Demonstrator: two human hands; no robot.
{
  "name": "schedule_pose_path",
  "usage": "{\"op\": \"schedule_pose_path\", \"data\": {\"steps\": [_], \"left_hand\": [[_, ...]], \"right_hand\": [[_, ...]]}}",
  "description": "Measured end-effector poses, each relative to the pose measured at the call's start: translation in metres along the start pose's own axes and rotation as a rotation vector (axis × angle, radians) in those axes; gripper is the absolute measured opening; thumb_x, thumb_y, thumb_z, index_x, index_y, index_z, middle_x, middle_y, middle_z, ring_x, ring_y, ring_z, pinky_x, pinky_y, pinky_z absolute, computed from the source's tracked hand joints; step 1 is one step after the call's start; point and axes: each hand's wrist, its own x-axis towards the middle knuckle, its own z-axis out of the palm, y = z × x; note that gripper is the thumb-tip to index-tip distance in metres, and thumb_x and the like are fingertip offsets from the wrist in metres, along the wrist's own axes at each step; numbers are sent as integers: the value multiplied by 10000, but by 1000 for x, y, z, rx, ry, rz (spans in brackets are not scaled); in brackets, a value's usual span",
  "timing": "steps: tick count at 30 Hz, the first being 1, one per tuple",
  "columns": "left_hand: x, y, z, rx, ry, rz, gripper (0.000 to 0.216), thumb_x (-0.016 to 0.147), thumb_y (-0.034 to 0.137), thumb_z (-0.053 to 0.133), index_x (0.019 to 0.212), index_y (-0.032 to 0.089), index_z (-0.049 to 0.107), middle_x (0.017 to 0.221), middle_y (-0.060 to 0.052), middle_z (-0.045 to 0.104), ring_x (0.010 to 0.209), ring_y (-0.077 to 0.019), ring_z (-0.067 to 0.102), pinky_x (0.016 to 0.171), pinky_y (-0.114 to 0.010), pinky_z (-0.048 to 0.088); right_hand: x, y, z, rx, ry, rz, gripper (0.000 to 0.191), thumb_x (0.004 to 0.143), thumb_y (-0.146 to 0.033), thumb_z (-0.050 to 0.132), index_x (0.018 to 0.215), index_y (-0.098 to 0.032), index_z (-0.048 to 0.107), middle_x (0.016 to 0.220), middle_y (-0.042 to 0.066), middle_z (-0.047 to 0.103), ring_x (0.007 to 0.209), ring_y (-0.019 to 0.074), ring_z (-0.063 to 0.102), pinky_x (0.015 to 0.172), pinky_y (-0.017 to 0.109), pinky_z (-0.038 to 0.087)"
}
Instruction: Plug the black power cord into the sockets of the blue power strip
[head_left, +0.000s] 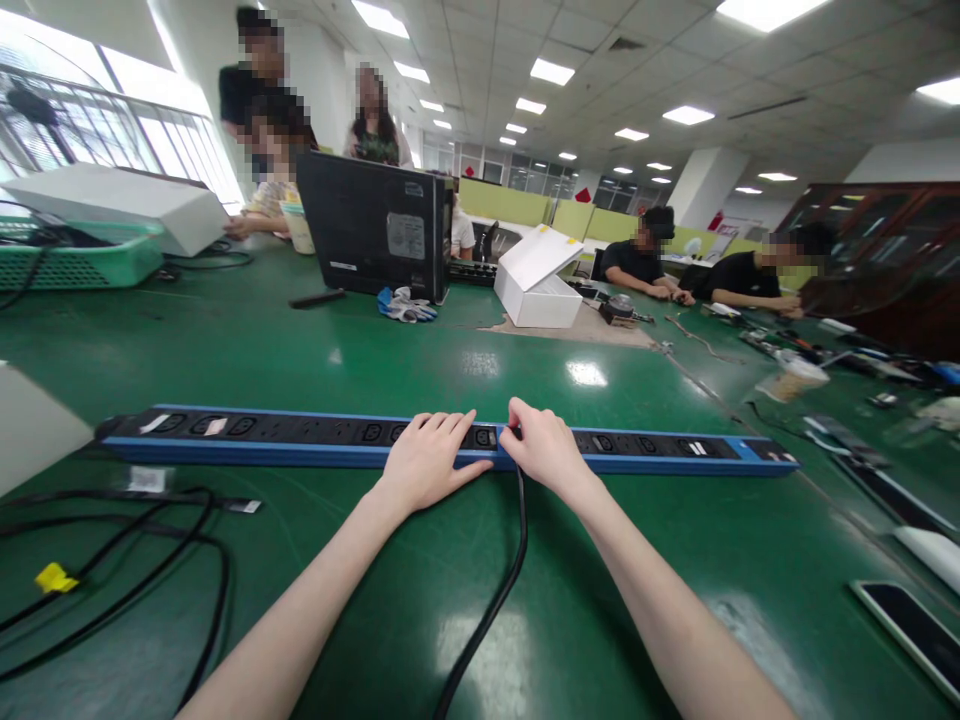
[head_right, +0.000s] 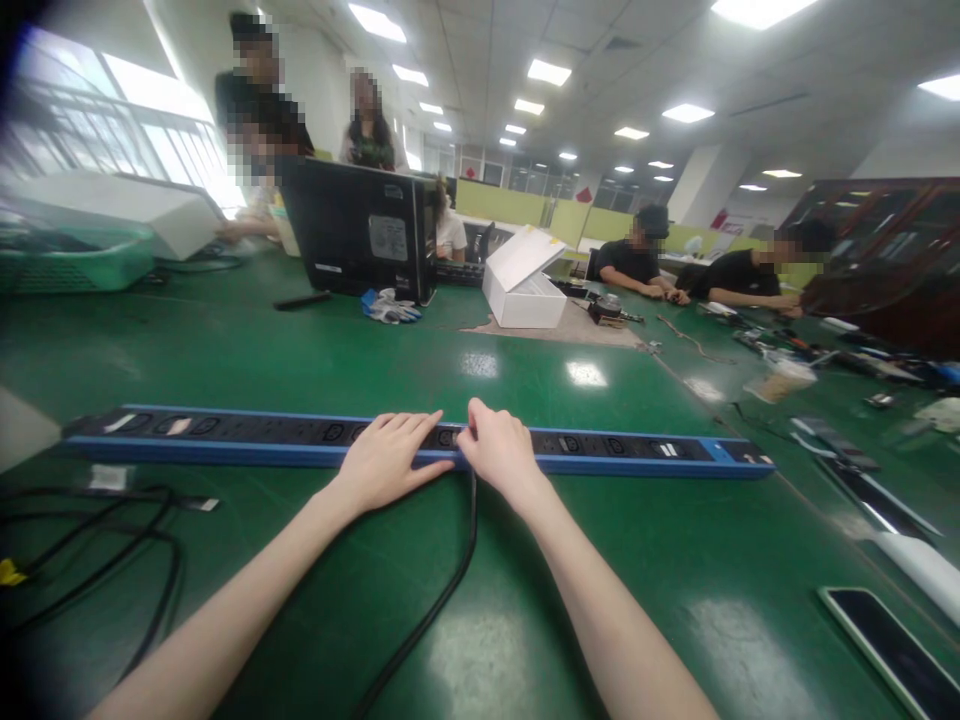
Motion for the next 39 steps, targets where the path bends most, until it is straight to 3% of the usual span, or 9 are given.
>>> {"op": "schedule_pose_path", "data": {"steps": [11,16,34,39], "left_hand": [[0,1,-3,2,3,-2,764,914,719,440,1512,243,426,1395,-126,604,1258,-313,545,1099,-473,341],[1,1,-3,5,-2,1,760,913,724,436,1510,253,431,1396,-121,605,1251,-309,553,1095,-465,344],[4,5,-3,24,-12,8,743,920,698,451,1526,271,409,1415,-109,596,1269,-300,549,1112,-468,351],[6,8,-7,47,-28,22,726,928,683,455,1513,253,427,1433,-112,585,1277,-301,549,1108,-469,367]], "right_hand": [[-3,-6,-4,-52,-32,6,223,983,-366,433,1098,-240,577,883,63,683,818,219,641,698,279,336],[0,-4,-6,-33,-70,7,181,946,-376,484,1037,-249,577,884,51,685,835,225,647,688,277,345],[-9,-15,-10,-108,-25,38,255,982,-320,414,1194,-242,532,931,92,712,851,264,693,754,327,434],[-10,-10,-13,-47,-10,20,220,972,-324,434,1144,-231,534,919,89,716,845,256,698,746,316,441]]}}
